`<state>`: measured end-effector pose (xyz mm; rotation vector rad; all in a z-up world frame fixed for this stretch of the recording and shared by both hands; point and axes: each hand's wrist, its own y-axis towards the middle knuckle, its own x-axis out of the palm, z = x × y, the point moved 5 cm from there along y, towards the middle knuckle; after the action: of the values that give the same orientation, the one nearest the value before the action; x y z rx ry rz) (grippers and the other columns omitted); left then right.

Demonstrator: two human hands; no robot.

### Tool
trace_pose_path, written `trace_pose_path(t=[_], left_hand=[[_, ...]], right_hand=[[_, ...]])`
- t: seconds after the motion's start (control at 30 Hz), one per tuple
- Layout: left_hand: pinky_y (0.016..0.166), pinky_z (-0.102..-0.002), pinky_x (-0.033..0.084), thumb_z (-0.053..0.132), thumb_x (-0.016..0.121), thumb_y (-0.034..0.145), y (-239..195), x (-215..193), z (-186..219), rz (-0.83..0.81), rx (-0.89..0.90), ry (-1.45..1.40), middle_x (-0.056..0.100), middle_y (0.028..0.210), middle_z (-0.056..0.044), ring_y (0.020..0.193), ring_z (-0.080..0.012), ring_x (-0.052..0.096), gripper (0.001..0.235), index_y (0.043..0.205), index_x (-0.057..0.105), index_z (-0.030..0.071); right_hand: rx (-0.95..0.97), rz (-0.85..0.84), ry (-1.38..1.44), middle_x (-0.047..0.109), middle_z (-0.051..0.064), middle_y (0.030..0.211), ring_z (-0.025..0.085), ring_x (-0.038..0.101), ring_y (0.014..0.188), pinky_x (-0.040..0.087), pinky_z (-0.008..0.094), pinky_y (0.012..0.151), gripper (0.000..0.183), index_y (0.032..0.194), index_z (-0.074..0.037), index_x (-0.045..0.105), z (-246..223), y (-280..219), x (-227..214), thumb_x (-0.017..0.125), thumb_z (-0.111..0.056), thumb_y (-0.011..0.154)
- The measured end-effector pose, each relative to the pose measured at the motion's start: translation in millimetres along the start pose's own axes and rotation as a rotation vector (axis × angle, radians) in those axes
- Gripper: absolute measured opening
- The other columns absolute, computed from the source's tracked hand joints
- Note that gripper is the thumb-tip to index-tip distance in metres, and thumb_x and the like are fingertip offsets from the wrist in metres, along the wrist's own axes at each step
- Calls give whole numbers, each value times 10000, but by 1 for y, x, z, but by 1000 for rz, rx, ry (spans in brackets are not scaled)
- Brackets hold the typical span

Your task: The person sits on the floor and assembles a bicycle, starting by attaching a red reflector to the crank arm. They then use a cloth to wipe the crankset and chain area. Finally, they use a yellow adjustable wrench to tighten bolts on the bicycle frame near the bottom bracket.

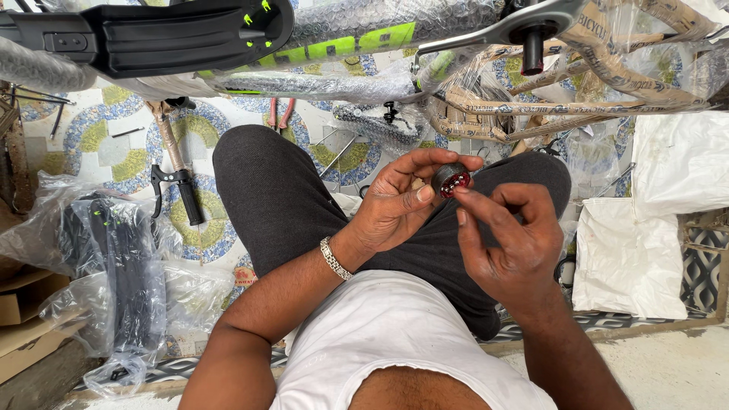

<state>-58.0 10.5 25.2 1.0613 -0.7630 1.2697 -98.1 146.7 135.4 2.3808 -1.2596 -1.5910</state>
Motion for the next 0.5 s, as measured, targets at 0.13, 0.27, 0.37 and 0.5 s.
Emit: trace_pose_path(t=[0.13,0.27,0.37,0.5], left_hand=[[1217,-389,453,146,699,1082,0,1,0,7,-5,0,566,1488,-195,1361,-224,584,371,1424,578,71],[1244,-380,440,154,698,1081,0,2,1,11,-4,-13,563,1490,-196,1395,-223,568,385,1429,563,61],[1230,-399,454,167,695,1078,1,-2,3,35,2,-14,564,1474,-208,1390,-232,566,430,1467,549,55],[1129,-402,493,178,681,1098,12,2,21,49,37,3,587,1431,-245,1288,-272,612,429,1468,532,18]], right_hand=[[18,-7,14,544,70,966,92,531,729,437,247,581,308,1144,-94,775,2,-3,2,803,32,863],[47,67,97,523,71,1049,84,524,745,449,224,597,340,1206,-70,718,8,-11,2,773,58,896],[84,187,243,496,70,1159,79,526,797,488,186,652,373,1305,-48,619,19,-18,-7,724,78,970],[142,244,389,495,58,1163,77,508,849,496,192,760,388,1348,-25,545,35,-11,-9,700,83,1008]])
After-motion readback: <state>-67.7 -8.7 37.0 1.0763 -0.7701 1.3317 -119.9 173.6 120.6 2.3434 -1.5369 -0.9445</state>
